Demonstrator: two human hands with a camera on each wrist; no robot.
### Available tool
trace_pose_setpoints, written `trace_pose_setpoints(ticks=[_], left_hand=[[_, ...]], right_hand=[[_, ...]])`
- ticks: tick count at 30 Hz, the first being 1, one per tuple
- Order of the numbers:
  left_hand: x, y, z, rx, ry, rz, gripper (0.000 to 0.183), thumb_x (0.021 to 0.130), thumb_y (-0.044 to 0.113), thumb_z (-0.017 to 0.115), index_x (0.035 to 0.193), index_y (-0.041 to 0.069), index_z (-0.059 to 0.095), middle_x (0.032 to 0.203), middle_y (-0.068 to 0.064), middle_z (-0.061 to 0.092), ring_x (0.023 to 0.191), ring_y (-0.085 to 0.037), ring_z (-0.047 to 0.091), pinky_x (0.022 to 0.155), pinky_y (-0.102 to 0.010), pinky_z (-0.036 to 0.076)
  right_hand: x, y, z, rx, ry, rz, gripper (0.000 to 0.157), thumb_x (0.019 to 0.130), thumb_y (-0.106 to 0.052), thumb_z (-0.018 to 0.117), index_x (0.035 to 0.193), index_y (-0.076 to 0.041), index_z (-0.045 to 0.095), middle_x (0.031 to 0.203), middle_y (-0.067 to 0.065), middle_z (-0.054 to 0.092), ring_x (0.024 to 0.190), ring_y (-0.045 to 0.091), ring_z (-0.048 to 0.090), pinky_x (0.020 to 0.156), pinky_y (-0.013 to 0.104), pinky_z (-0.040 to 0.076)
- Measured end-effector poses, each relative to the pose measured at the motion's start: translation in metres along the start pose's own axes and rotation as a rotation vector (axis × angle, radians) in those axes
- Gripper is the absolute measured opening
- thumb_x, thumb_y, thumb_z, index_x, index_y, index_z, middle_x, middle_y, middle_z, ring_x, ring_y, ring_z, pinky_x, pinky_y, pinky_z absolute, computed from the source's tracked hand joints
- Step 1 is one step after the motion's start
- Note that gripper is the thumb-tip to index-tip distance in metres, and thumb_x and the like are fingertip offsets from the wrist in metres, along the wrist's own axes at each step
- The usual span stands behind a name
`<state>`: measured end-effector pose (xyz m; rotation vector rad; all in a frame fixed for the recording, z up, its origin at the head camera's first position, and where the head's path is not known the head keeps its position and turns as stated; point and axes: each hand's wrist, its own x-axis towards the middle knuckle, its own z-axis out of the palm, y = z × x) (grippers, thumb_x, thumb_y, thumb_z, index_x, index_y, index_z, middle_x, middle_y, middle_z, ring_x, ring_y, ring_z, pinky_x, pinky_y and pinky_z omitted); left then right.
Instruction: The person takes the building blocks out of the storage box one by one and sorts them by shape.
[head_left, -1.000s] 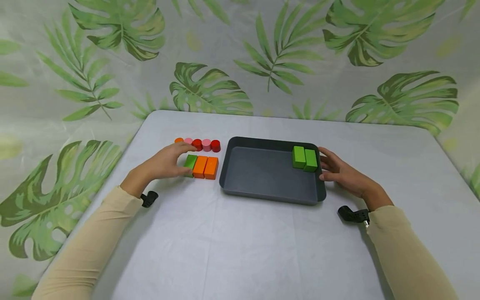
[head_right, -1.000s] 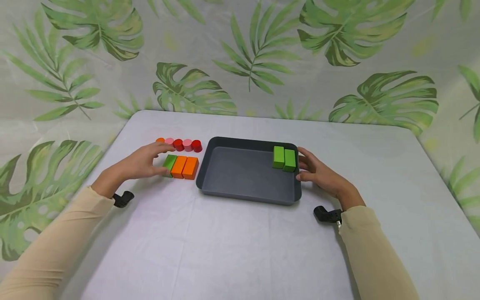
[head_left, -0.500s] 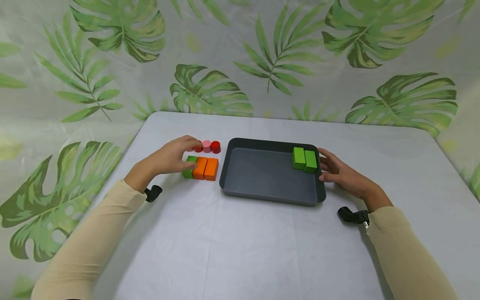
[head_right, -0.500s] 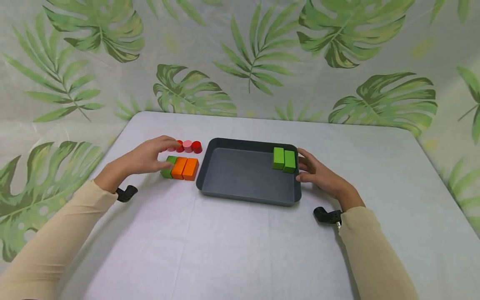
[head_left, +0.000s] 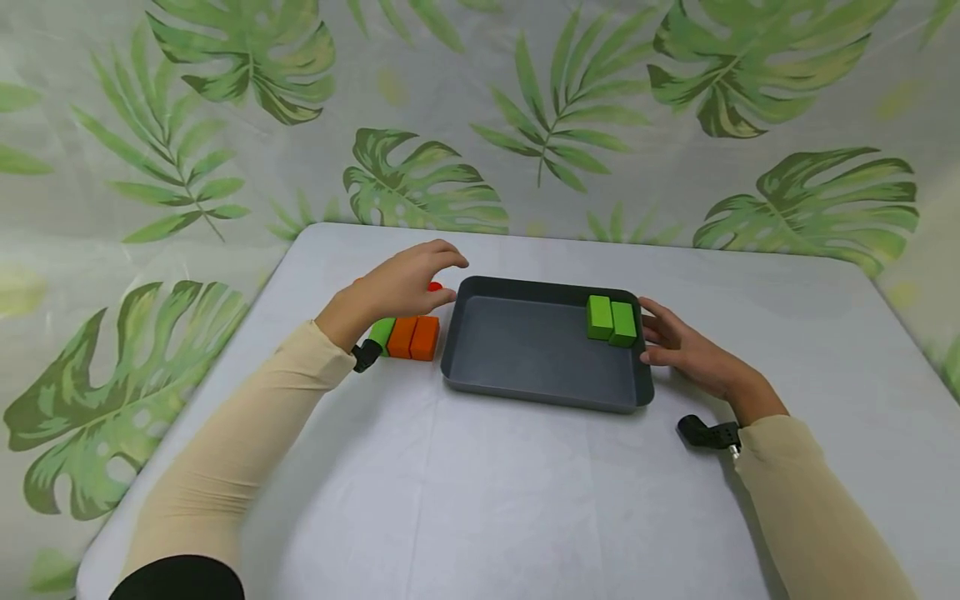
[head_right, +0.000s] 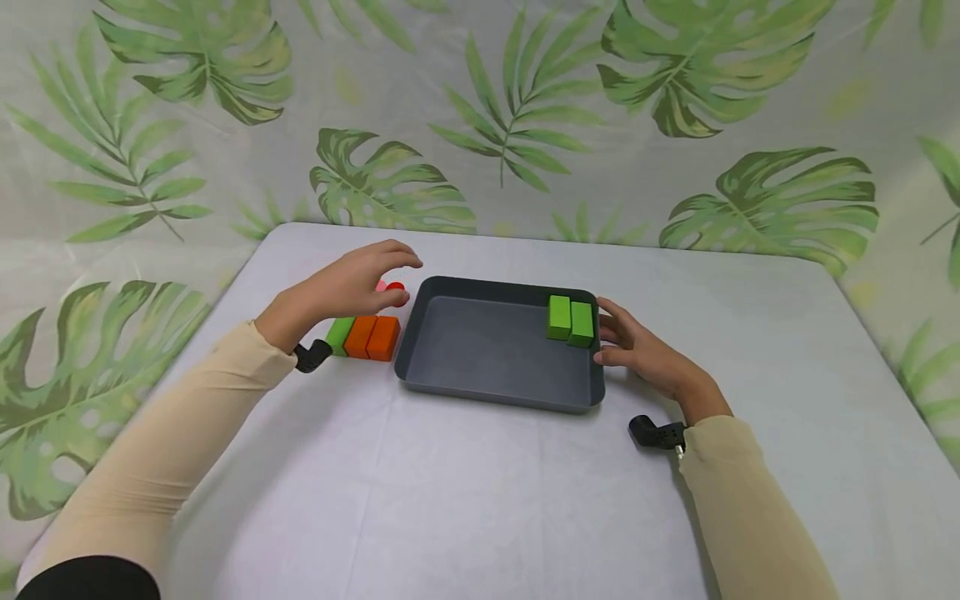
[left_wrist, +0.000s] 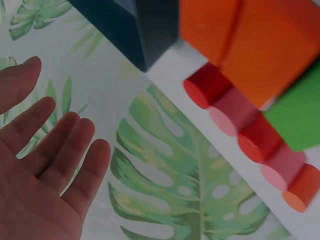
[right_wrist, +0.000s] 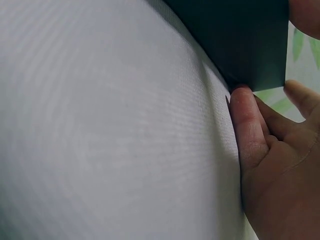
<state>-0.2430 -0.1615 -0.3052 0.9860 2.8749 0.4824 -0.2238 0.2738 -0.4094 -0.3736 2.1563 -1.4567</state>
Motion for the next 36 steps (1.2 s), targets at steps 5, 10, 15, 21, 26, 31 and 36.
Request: trace_pose_setpoints(ticks=[5, 10, 15, 21, 26, 31, 36], left_hand=[[0.015, 0.015, -0.002, 0.018, -0.017, 0.031, 0.044, 0.096, 0.022, 0.064, 0.137, 0.008, 0.057, 0.142, -0.010, 0.052, 0.132, -0.027, 0.051, 0.113, -0.043, 0.042], [0.035, 0.032, -0.001, 0.019, -0.028, 0.052, 0.045, 0.097, 0.024, 0.062, 0.139, 0.009, 0.055, 0.144, -0.008, 0.051, 0.133, -0.025, 0.050, 0.113, -0.041, 0.042], [0.061, 0.051, 0.005, 0.028, -0.046, 0.076, 0.044, 0.099, 0.025, 0.059, 0.141, 0.012, 0.054, 0.145, -0.006, 0.051, 0.135, -0.022, 0.049, 0.114, -0.039, 0.041], [0.094, 0.075, 0.020, -0.002, -0.082, 0.117, 0.044, 0.100, 0.024, 0.057, 0.142, 0.012, 0.052, 0.146, -0.007, 0.051, 0.136, -0.022, 0.049, 0.114, -0.037, 0.041], [0.117, 0.089, 0.038, -0.054, -0.119, 0.130, 0.045, 0.101, 0.022, 0.055, 0.144, 0.010, 0.050, 0.145, -0.008, 0.053, 0.134, -0.022, 0.051, 0.111, -0.034, 0.043], [0.134, 0.100, 0.061, -0.112, -0.162, 0.100, 0.046, 0.101, 0.021, 0.054, 0.145, 0.009, 0.049, 0.145, -0.008, 0.054, 0.134, -0.022, 0.052, 0.111, -0.032, 0.043], [0.144, 0.111, 0.080, -0.076, -0.185, 0.080, 0.043, 0.099, 0.020, 0.056, 0.141, 0.010, 0.054, 0.141, -0.006, 0.057, 0.126, -0.018, 0.055, 0.106, -0.031, 0.045]], right_hand=[[0.000, -0.001, 0.000, 0.003, -0.001, -0.006, 0.093, 0.097, -0.014, 0.060, 0.160, -0.024, -0.008, 0.167, 0.021, 0.000, 0.153, 0.046, 0.003, 0.119, 0.070, 0.007], [-0.001, -0.002, -0.001, 0.000, 0.002, -0.004, 0.094, 0.097, -0.013, 0.060, 0.160, -0.024, -0.008, 0.167, 0.021, 0.001, 0.153, 0.046, 0.004, 0.119, 0.070, 0.007], [-0.001, -0.002, -0.002, -0.003, 0.000, 0.003, 0.094, 0.097, -0.014, 0.061, 0.160, -0.025, -0.009, 0.167, 0.021, 0.000, 0.153, 0.046, 0.003, 0.118, 0.070, 0.007], [-0.002, -0.003, -0.002, -0.007, 0.006, 0.010, 0.095, 0.097, -0.015, 0.061, 0.160, -0.024, -0.009, 0.167, 0.021, 0.000, 0.153, 0.046, 0.003, 0.118, 0.071, 0.007], [-0.001, -0.003, 0.000, 0.002, -0.001, 0.009, 0.094, 0.097, -0.016, 0.061, 0.160, -0.025, -0.009, 0.167, 0.021, 0.001, 0.153, 0.046, 0.005, 0.118, 0.070, 0.010], [-0.002, -0.002, 0.001, 0.009, -0.004, 0.003, 0.093, 0.097, -0.015, 0.059, 0.160, -0.024, -0.009, 0.167, 0.021, 0.002, 0.153, 0.046, 0.006, 0.119, 0.069, 0.011], [-0.004, -0.003, 0.001, 0.016, -0.013, -0.007, 0.092, 0.098, -0.015, 0.059, 0.160, -0.023, -0.009, 0.167, 0.021, 0.003, 0.153, 0.045, 0.006, 0.119, 0.067, 0.014]])
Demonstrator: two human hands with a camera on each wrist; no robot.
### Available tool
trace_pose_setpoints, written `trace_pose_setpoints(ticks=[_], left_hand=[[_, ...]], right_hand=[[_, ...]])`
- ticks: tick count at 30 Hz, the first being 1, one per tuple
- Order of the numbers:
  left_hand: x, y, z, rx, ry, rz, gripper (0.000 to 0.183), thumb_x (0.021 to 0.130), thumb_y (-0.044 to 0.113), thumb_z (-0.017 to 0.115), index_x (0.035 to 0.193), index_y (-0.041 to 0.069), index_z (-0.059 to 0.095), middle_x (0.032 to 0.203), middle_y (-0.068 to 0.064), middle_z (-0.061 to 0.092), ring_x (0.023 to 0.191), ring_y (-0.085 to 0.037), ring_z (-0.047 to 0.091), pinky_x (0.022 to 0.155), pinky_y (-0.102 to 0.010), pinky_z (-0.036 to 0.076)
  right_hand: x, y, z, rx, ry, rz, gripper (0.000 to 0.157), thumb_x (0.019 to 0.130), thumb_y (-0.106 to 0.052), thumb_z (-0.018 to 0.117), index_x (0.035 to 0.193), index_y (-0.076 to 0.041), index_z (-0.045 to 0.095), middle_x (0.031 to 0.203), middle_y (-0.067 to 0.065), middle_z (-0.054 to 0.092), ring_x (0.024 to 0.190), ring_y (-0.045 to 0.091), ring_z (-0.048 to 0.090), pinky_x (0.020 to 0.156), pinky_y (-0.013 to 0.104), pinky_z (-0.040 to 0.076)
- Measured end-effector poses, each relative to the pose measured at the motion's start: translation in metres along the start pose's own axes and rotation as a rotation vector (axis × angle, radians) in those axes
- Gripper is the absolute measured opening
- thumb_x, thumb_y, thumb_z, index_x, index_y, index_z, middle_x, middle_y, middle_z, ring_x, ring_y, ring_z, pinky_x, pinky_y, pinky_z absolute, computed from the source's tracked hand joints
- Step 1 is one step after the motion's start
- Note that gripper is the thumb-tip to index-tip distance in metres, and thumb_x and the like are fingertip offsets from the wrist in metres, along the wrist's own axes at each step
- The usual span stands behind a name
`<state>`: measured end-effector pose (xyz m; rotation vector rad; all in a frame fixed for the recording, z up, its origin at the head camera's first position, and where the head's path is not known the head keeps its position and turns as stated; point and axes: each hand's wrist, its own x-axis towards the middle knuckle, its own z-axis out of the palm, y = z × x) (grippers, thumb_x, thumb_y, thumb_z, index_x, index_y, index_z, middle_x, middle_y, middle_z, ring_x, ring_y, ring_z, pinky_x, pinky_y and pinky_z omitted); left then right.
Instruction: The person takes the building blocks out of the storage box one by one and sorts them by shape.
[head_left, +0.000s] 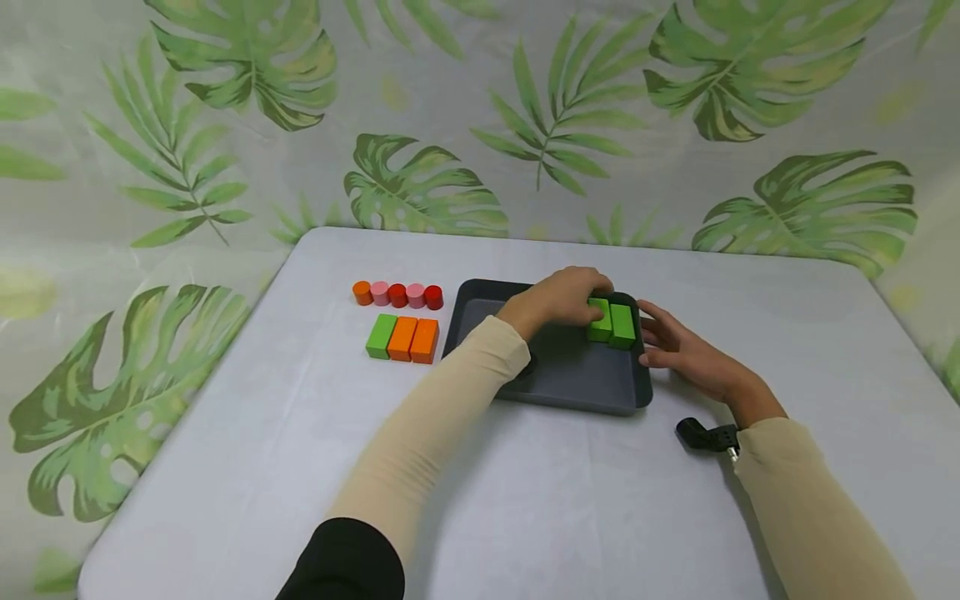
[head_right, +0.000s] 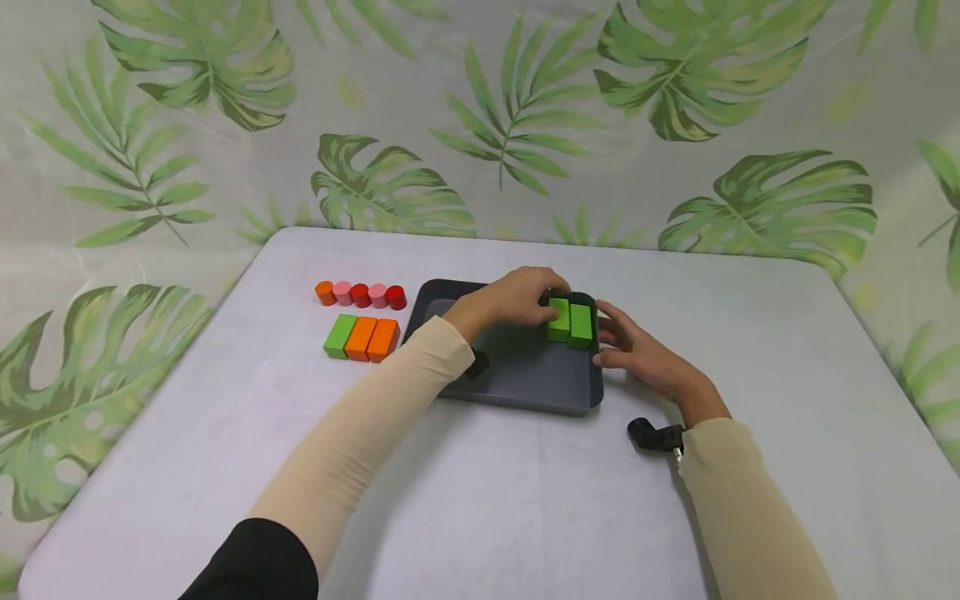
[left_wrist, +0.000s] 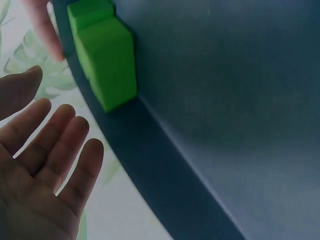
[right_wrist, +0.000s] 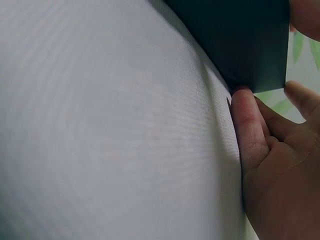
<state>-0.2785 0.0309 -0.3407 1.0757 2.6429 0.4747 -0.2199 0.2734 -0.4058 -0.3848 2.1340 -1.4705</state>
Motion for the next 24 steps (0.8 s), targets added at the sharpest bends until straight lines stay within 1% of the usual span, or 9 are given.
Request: trace_pose_setpoints(ticks=[5, 7, 9, 11, 13, 16, 18, 21, 24], left_hand=[[0.008, 0.006, 0.010, 0.090, -0.077, -0.056, 0.050, 0.100, 0.025, 0.057, 0.147, 0.011, 0.047, 0.146, -0.005, 0.052, 0.124, -0.015, 0.053, 0.105, -0.030, 0.043], [0.010, 0.007, 0.012, 0.111, -0.090, -0.066, 0.053, 0.099, 0.026, 0.057, 0.148, 0.011, 0.046, 0.145, -0.005, 0.052, 0.120, -0.015, 0.052, 0.103, -0.029, 0.043], [0.011, 0.007, 0.013, 0.121, -0.091, -0.069, 0.053, 0.098, 0.027, 0.058, 0.147, 0.010, 0.046, 0.144, -0.005, 0.053, 0.116, -0.015, 0.052, 0.099, -0.029, 0.043], [0.011, 0.007, 0.014, 0.131, -0.087, -0.065, 0.053, 0.098, 0.027, 0.059, 0.146, 0.010, 0.048, 0.143, -0.006, 0.053, 0.116, -0.016, 0.053, 0.098, -0.030, 0.043], [0.011, 0.006, 0.015, 0.154, -0.086, -0.061, 0.051, 0.097, 0.027, 0.059, 0.144, 0.010, 0.050, 0.144, -0.006, 0.052, 0.119, -0.018, 0.053, 0.099, -0.030, 0.043], [0.010, 0.004, 0.017, 0.177, -0.088, -0.057, 0.049, 0.096, 0.028, 0.061, 0.142, 0.012, 0.054, 0.147, -0.007, 0.049, 0.127, -0.021, 0.051, 0.102, -0.031, 0.044], [0.010, 0.004, 0.019, 0.180, -0.088, -0.060, 0.048, 0.095, 0.028, 0.062, 0.141, 0.013, 0.055, 0.149, -0.008, 0.046, 0.131, -0.023, 0.049, 0.104, -0.031, 0.044], [0.011, 0.004, 0.021, 0.175, -0.080, -0.058, 0.047, 0.094, 0.028, 0.064, 0.139, 0.013, 0.057, 0.147, -0.008, 0.047, 0.129, -0.022, 0.050, 0.103, -0.031, 0.044], [0.012, 0.005, 0.022, 0.170, -0.071, -0.060, 0.046, 0.092, 0.029, 0.068, 0.135, 0.013, 0.059, 0.142, -0.007, 0.051, 0.122, -0.020, 0.052, 0.101, -0.030, 0.044]], right_hand=[[0.000, 0.000, 0.000, 0.004, -0.009, -0.008, 0.091, 0.098, -0.014, 0.058, 0.160, -0.022, -0.008, 0.167, 0.021, 0.002, 0.153, 0.045, 0.005, 0.119, 0.065, 0.015], [0.000, 0.001, -0.001, -0.009, -0.008, -0.007, 0.091, 0.098, -0.015, 0.059, 0.160, -0.024, -0.008, 0.167, 0.020, 0.003, 0.154, 0.044, 0.006, 0.119, 0.051, 0.027], [0.000, 0.002, -0.002, -0.016, -0.008, -0.011, 0.090, 0.099, -0.015, 0.058, 0.160, -0.024, -0.007, 0.167, 0.020, 0.004, 0.154, 0.044, 0.007, 0.113, 0.032, 0.036], [0.001, 0.003, -0.002, -0.015, -0.009, -0.015, 0.090, 0.099, -0.015, 0.058, 0.160, -0.024, -0.007, 0.167, 0.020, 0.004, 0.154, 0.044, 0.006, 0.101, 0.015, 0.039], [0.001, 0.003, -0.002, -0.014, -0.011, -0.018, 0.090, 0.099, -0.015, 0.058, 0.160, -0.024, -0.007, 0.167, 0.020, 0.004, 0.154, 0.044, 0.006, 0.094, 0.008, 0.039], [0.000, 0.002, -0.002, -0.025, -0.008, -0.013, 0.091, 0.098, -0.016, 0.059, 0.160, -0.024, -0.007, 0.167, 0.020, 0.004, 0.154, 0.044, 0.007, 0.104, 0.020, 0.038], [0.001, 0.003, -0.002, -0.028, -0.005, -0.008, 0.091, 0.098, -0.016, 0.059, 0.160, -0.025, -0.007, 0.167, 0.020, 0.004, 0.154, 0.043, 0.008, 0.115, 0.037, 0.034], [0.001, 0.003, -0.001, -0.014, -0.003, -0.008, 0.091, 0.098, -0.015, 0.059, 0.160, -0.024, -0.007, 0.167, 0.020, 0.004, 0.154, 0.044, 0.007, 0.119, 0.062, 0.020], [0.000, 0.003, -0.001, 0.005, -0.004, -0.010, 0.091, 0.098, -0.014, 0.058, 0.160, -0.024, -0.007, 0.167, 0.021, 0.002, 0.153, 0.045, 0.004, 0.118, 0.069, 0.012]])
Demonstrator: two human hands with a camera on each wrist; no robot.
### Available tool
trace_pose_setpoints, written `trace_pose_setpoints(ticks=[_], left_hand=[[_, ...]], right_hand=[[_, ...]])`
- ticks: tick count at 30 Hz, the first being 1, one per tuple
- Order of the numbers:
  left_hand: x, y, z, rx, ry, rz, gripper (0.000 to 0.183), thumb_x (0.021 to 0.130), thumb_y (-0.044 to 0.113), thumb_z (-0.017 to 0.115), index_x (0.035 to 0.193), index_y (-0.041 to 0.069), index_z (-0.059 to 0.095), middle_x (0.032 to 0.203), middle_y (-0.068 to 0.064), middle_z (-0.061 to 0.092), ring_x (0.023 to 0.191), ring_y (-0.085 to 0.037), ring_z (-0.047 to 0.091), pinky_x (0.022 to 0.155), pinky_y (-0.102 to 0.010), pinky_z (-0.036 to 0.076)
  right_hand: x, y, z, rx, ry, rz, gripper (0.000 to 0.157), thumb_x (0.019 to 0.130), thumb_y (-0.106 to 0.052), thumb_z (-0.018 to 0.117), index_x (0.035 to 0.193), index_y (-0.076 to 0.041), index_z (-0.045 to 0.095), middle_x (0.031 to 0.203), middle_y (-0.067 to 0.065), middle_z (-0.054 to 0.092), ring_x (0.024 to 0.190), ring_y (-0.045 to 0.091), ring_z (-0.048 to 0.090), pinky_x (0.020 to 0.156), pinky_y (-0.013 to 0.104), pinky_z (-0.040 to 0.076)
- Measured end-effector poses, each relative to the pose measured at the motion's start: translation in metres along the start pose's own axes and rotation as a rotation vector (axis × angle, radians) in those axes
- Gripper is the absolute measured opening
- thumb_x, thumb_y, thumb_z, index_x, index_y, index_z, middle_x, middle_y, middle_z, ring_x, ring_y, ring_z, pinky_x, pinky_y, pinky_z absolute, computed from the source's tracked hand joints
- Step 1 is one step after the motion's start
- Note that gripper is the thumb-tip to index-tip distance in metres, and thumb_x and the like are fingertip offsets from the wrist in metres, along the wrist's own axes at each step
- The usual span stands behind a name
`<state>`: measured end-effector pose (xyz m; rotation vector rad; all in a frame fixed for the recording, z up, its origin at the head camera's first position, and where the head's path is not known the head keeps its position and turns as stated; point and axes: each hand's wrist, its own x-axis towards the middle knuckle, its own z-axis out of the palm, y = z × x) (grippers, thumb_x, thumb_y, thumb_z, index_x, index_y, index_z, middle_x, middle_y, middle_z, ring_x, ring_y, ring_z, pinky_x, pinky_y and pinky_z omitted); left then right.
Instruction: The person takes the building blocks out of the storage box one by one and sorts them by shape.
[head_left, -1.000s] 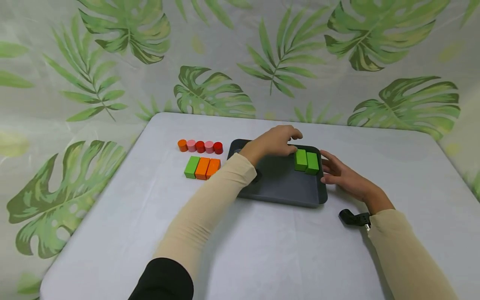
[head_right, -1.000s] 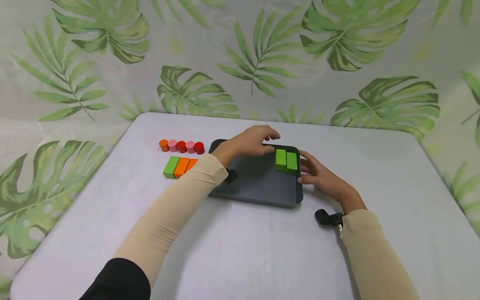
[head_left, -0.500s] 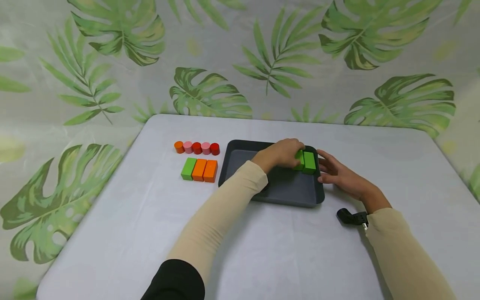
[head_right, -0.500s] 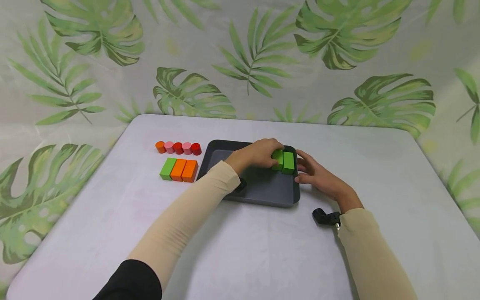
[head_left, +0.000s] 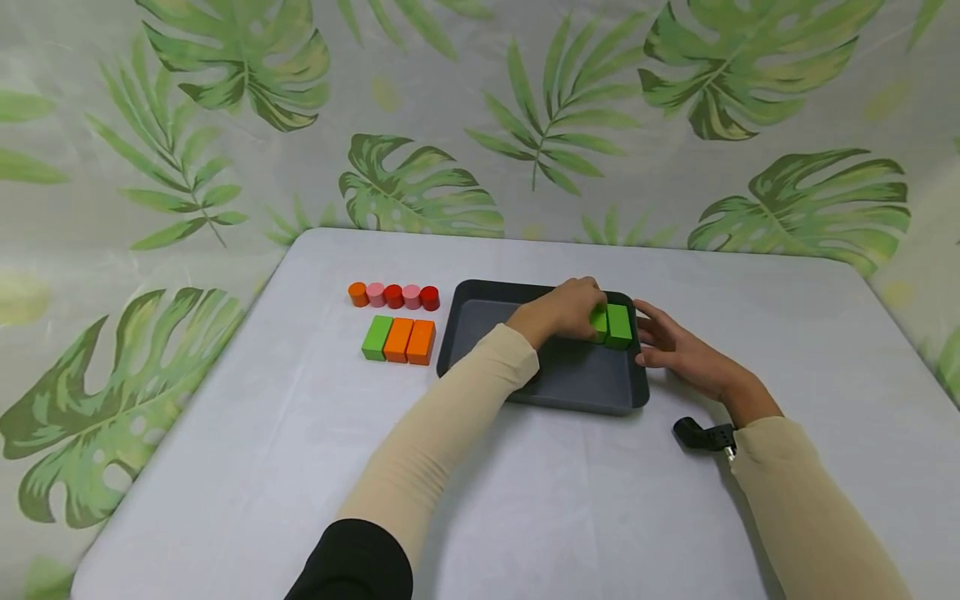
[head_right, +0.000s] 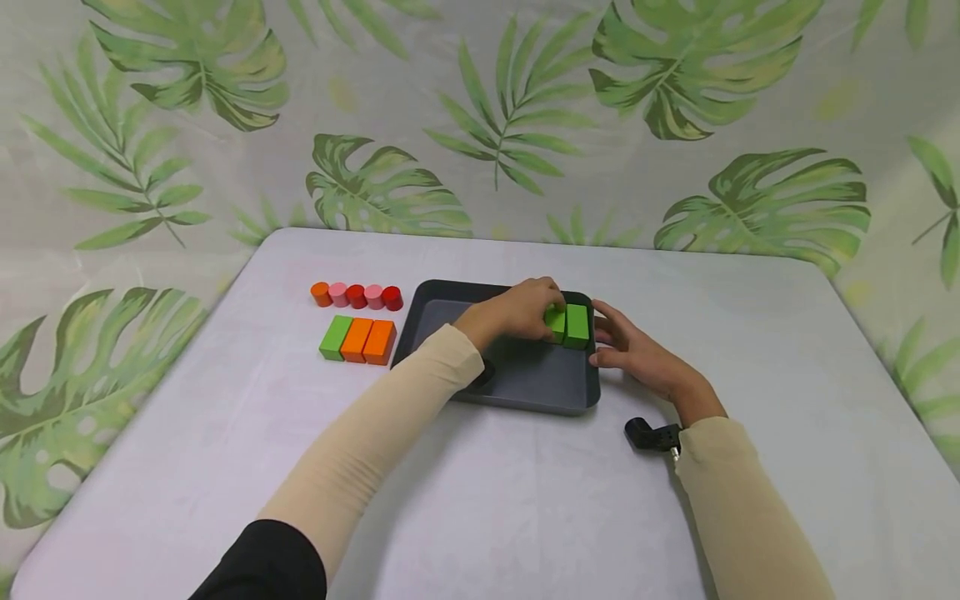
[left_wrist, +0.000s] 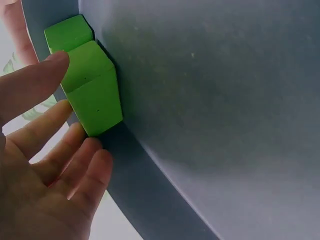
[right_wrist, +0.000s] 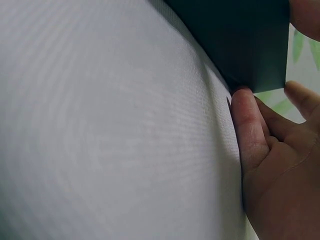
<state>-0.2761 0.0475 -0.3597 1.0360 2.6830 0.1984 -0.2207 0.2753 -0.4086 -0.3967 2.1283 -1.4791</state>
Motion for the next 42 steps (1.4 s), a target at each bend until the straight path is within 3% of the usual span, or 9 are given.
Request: trace_pose_setpoints(ticks=[10, 15, 17, 22, 30, 35, 38, 39, 42], left_hand=[[0.002, 0.006, 0.002, -0.023, 0.003, -0.060, 0.057, 0.090, 0.029, 0.072, 0.140, 0.012, 0.052, 0.136, -0.004, 0.054, 0.116, -0.018, 0.053, 0.099, -0.029, 0.045], [0.004, 0.007, 0.003, -0.014, -0.005, -0.059, 0.055, 0.091, 0.027, 0.070, 0.140, 0.011, 0.052, 0.131, -0.005, 0.057, 0.114, -0.018, 0.054, 0.096, -0.029, 0.045], [0.005, 0.007, 0.003, -0.009, -0.005, -0.059, 0.054, 0.091, 0.026, 0.069, 0.140, 0.010, 0.052, 0.130, -0.005, 0.058, 0.113, -0.018, 0.054, 0.095, -0.030, 0.045], [0.007, 0.006, 0.005, -0.032, -0.012, -0.063, 0.056, 0.091, 0.025, 0.070, 0.141, 0.010, 0.051, 0.132, -0.004, 0.058, 0.113, -0.017, 0.054, 0.097, -0.029, 0.045], [0.009, 0.004, 0.007, -0.033, -0.018, -0.068, 0.062, 0.089, 0.026, 0.071, 0.145, 0.010, 0.047, 0.136, -0.005, 0.056, 0.115, -0.016, 0.054, 0.098, -0.028, 0.045], [0.006, 0.000, 0.003, -0.006, 0.001, -0.027, 0.059, 0.087, 0.029, 0.073, 0.139, 0.009, 0.053, 0.127, -0.005, 0.061, 0.109, -0.018, 0.056, 0.094, -0.029, 0.045], [-0.002, -0.004, -0.005, -0.035, 0.042, 0.014, 0.059, 0.086, 0.031, 0.074, 0.137, 0.008, 0.055, 0.126, -0.005, 0.062, 0.109, -0.019, 0.056, 0.095, -0.030, 0.046], [-0.005, -0.005, -0.009, -0.045, 0.055, 0.026, 0.060, 0.086, 0.031, 0.074, 0.138, 0.008, 0.054, 0.127, -0.005, 0.061, 0.110, -0.019, 0.056, 0.096, -0.030, 0.046], [-0.017, -0.011, -0.022, -0.072, 0.068, 0.068, 0.061, 0.086, 0.028, 0.074, 0.139, 0.007, 0.053, 0.131, -0.007, 0.060, 0.114, -0.020, 0.055, 0.098, -0.031, 0.045]], right_hand=[[0.000, 0.001, -0.001, 0.007, -0.005, -0.011, 0.091, 0.098, -0.012, 0.058, 0.160, -0.025, -0.007, 0.167, 0.021, 0.002, 0.153, 0.045, 0.004, 0.119, 0.067, 0.013], [-0.001, 0.001, -0.002, -0.034, -0.002, -0.011, 0.090, 0.099, -0.014, 0.058, 0.160, -0.025, -0.006, 0.167, 0.020, 0.005, 0.154, 0.043, 0.007, 0.116, 0.043, 0.030], [-0.001, 0.001, -0.002, -0.034, -0.001, -0.013, 0.090, 0.099, -0.014, 0.058, 0.160, -0.025, -0.006, 0.167, 0.020, 0.005, 0.153, 0.044, 0.007, 0.116, 0.045, 0.030], [-0.001, 0.001, -0.001, -0.006, -0.002, -0.017, 0.090, 0.098, -0.012, 0.058, 0.160, -0.023, -0.007, 0.167, 0.021, 0.003, 0.153, 0.045, 0.005, 0.118, 0.066, 0.014], [0.000, 0.001, 0.000, -0.019, 0.002, -0.007, 0.090, 0.099, -0.014, 0.058, 0.160, -0.025, -0.006, 0.167, 0.019, 0.004, 0.154, 0.044, 0.006, 0.118, 0.066, 0.016], [0.001, 0.002, 0.001, -0.008, -0.001, -0.007, 0.089, 0.098, -0.014, 0.058, 0.160, -0.025, -0.005, 0.167, 0.019, 0.004, 0.154, 0.044, 0.006, 0.119, 0.065, 0.015], [0.001, 0.002, 0.001, -0.017, 0.003, -0.002, 0.090, 0.098, -0.014, 0.059, 0.160, -0.025, -0.005, 0.167, 0.019, 0.005, 0.154, 0.043, 0.008, 0.119, 0.053, 0.025], [0.001, 0.002, 0.000, -0.024, 0.006, 0.000, 0.090, 0.098, -0.014, 0.059, 0.160, -0.025, -0.005, 0.167, 0.019, 0.006, 0.154, 0.043, 0.008, 0.118, 0.043, 0.030], [0.000, 0.001, -0.001, -0.031, 0.015, 0.006, 0.091, 0.098, -0.014, 0.060, 0.160, -0.024, -0.005, 0.167, 0.019, 0.006, 0.154, 0.043, 0.009, 0.119, 0.045, 0.030]])
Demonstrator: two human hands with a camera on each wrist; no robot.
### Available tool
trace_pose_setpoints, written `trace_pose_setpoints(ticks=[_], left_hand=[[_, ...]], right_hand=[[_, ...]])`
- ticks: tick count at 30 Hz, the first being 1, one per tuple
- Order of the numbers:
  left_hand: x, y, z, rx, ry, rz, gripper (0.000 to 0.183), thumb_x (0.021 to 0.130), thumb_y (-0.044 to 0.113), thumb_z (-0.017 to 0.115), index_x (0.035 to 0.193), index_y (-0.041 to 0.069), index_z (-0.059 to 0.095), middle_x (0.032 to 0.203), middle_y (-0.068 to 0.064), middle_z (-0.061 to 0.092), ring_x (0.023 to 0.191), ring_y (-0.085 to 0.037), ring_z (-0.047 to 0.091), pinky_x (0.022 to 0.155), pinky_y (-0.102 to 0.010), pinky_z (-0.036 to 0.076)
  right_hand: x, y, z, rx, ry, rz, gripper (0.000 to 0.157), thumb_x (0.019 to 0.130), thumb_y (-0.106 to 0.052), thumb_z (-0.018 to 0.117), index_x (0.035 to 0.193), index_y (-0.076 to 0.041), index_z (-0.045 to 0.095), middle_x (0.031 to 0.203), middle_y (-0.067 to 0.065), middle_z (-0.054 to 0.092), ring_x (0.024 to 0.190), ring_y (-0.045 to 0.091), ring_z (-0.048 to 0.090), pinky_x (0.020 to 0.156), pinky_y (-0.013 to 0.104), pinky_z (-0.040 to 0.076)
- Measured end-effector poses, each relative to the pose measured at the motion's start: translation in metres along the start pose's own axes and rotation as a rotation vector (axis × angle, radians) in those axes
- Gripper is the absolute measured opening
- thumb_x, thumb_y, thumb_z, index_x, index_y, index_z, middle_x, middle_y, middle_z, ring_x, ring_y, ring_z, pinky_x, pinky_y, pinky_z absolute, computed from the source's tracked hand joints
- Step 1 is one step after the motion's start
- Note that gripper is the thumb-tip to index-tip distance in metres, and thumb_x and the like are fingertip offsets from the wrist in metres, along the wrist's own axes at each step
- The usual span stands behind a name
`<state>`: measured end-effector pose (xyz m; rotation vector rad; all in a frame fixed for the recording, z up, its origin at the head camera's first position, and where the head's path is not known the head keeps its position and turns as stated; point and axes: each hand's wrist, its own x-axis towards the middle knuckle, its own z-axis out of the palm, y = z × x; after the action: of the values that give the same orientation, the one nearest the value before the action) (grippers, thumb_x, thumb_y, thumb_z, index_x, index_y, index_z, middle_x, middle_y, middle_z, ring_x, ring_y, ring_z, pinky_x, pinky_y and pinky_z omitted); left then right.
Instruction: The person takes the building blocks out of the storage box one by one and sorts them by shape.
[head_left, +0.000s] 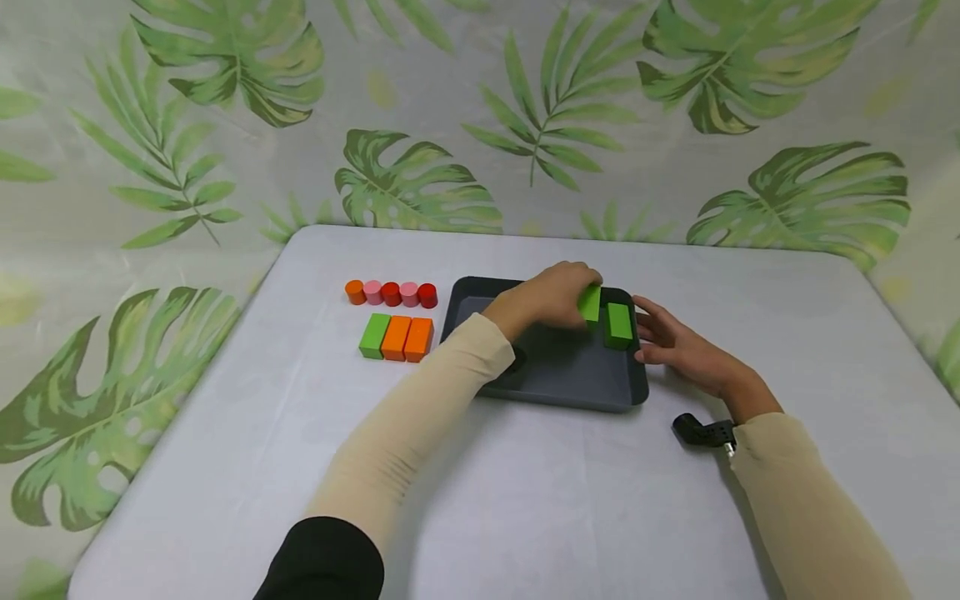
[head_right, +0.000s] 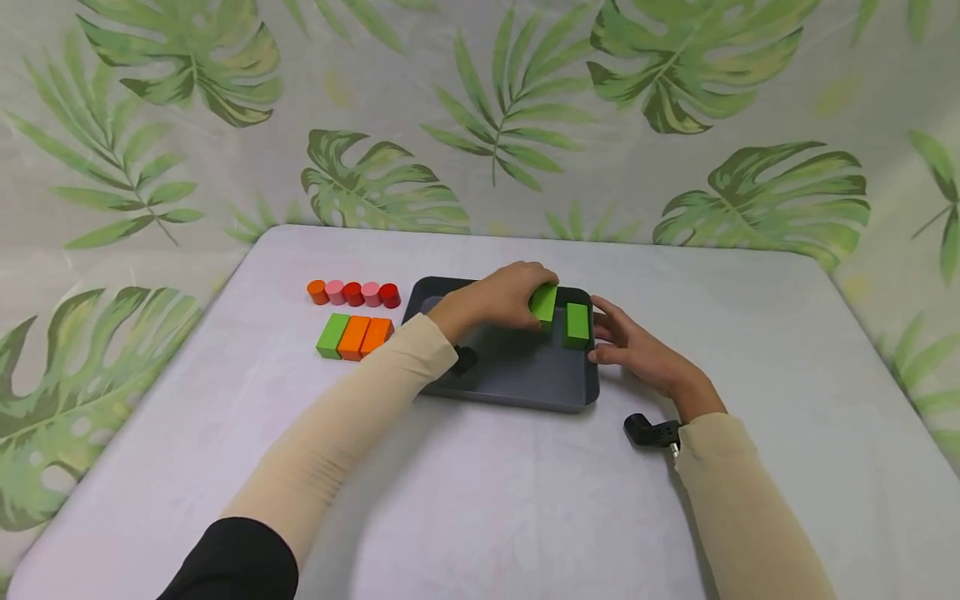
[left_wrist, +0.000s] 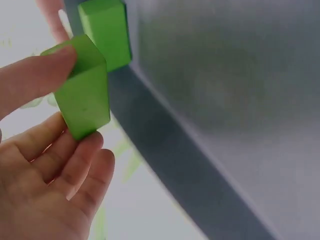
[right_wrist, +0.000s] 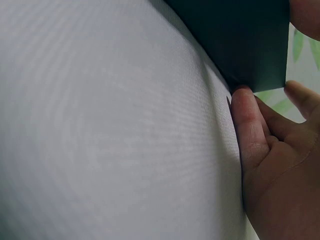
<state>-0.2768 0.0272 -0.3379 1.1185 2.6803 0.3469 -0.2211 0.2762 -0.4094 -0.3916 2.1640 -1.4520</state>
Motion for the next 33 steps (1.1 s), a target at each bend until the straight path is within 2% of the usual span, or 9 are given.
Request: trace_pose_setpoints(ticks=[2, 3, 4, 13, 20, 23, 33], left_hand=[[-0.008, -0.003, -0.009, -0.006, 0.001, 0.019, 0.062, 0.086, 0.027, 0.074, 0.140, 0.007, 0.052, 0.132, -0.007, 0.059, 0.114, -0.020, 0.054, 0.099, -0.031, 0.044], [-0.012, -0.004, -0.013, -0.007, 0.001, 0.028, 0.062, 0.086, 0.027, 0.075, 0.140, 0.007, 0.052, 0.132, -0.007, 0.058, 0.114, -0.020, 0.054, 0.099, -0.032, 0.044], [-0.016, -0.005, -0.017, -0.008, 0.000, 0.039, 0.063, 0.086, 0.026, 0.075, 0.140, 0.007, 0.052, 0.131, -0.007, 0.058, 0.114, -0.020, 0.053, 0.099, -0.032, 0.044], [-0.052, -0.013, -0.051, -0.049, 0.005, 0.093, 0.062, 0.085, 0.024, 0.076, 0.139, 0.006, 0.052, 0.127, -0.007, 0.059, 0.112, -0.019, 0.054, 0.100, -0.033, 0.045], [-0.093, -0.023, -0.083, -0.075, -0.003, 0.040, 0.069, 0.087, 0.024, 0.074, 0.147, 0.007, 0.044, 0.142, -0.006, 0.051, 0.125, -0.019, 0.049, 0.110, -0.036, 0.041], [-0.110, -0.031, -0.093, -0.080, 0.011, 0.013, 0.069, 0.086, 0.023, 0.074, 0.147, 0.007, 0.044, 0.142, -0.006, 0.051, 0.125, -0.021, 0.049, 0.111, -0.036, 0.041], [-0.160, -0.063, -0.108, -0.056, 0.053, -0.078, 0.065, 0.083, 0.021, 0.077, 0.141, 0.006, 0.050, 0.134, -0.006, 0.056, 0.124, -0.024, 0.052, 0.112, -0.042, 0.042]], right_hand=[[0.000, -0.001, 0.000, 0.013, -0.001, 0.000, 0.091, 0.097, -0.013, 0.060, 0.160, -0.023, -0.006, 0.167, 0.020, 0.005, 0.153, 0.044, 0.008, 0.121, 0.056, 0.021], [0.001, -0.001, 0.000, 0.018, -0.002, 0.002, 0.091, 0.097, -0.013, 0.060, 0.160, -0.023, -0.006, 0.167, 0.021, 0.004, 0.153, 0.044, 0.007, 0.122, 0.059, 0.019], [0.000, -0.002, 0.000, 0.021, -0.002, 0.003, 0.092, 0.097, -0.013, 0.059, 0.160, -0.023, -0.006, 0.167, 0.021, 0.004, 0.153, 0.044, 0.007, 0.119, 0.067, 0.012], [0.001, -0.004, 0.002, 0.017, 0.002, 0.004, 0.093, 0.097, -0.013, 0.060, 0.160, -0.023, -0.007, 0.167, 0.021, 0.002, 0.153, 0.045, 0.004, 0.119, 0.070, 0.007], [0.003, -0.003, 0.003, -0.008, 0.008, 0.001, 0.093, 0.096, -0.014, 0.061, 0.160, -0.024, -0.006, 0.167, 0.022, 0.001, 0.153, 0.047, 0.004, 0.118, 0.070, 0.007], [0.003, -0.003, 0.003, -0.008, 0.009, 0.002, 0.093, 0.096, -0.015, 0.061, 0.160, -0.024, -0.006, 0.167, 0.022, 0.001, 0.153, 0.047, 0.004, 0.118, 0.070, 0.007], [0.000, -0.003, 0.002, -0.014, 0.006, 0.009, 0.094, 0.097, -0.015, 0.060, 0.160, -0.024, -0.008, 0.167, 0.022, 0.002, 0.153, 0.046, 0.004, 0.119, 0.069, 0.009]])
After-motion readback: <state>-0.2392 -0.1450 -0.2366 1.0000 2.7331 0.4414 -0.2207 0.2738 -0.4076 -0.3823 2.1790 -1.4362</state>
